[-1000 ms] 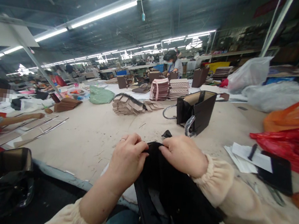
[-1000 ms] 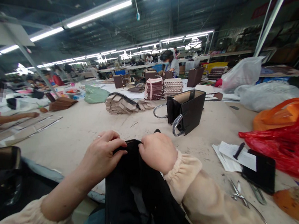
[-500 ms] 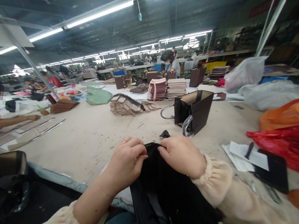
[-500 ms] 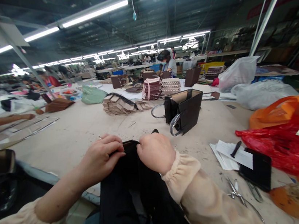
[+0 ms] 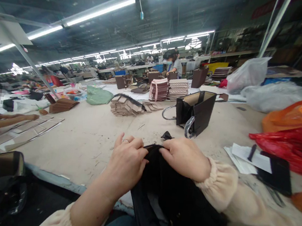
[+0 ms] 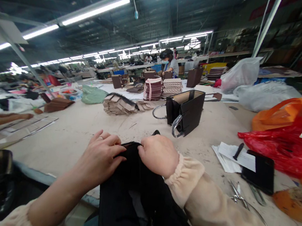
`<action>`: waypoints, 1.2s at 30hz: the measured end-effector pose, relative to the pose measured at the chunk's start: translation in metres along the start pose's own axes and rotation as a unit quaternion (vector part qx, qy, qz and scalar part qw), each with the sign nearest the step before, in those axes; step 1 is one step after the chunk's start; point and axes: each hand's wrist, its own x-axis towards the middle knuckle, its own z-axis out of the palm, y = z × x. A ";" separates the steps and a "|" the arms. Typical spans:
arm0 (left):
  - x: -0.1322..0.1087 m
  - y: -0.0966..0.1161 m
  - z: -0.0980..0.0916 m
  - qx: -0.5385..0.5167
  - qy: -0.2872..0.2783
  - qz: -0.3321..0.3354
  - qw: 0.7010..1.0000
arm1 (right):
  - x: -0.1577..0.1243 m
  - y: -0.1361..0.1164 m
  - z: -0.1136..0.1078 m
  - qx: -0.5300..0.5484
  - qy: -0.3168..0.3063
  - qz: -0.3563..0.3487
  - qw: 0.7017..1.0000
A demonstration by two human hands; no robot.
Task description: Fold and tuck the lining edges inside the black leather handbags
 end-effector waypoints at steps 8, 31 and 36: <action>0.001 -0.004 0.003 0.012 0.002 -0.018 1.000 | 0.000 -0.001 0.000 -0.001 0.000 0.002 1.000; 0.005 -0.011 0.023 -0.161 0.036 -0.114 0.980 | -0.001 0.002 0.004 0.003 0.008 0.001 1.000; 0.007 -0.010 0.024 -0.148 0.042 -0.123 0.980 | -0.002 0.004 0.002 0.026 0.027 -0.011 0.999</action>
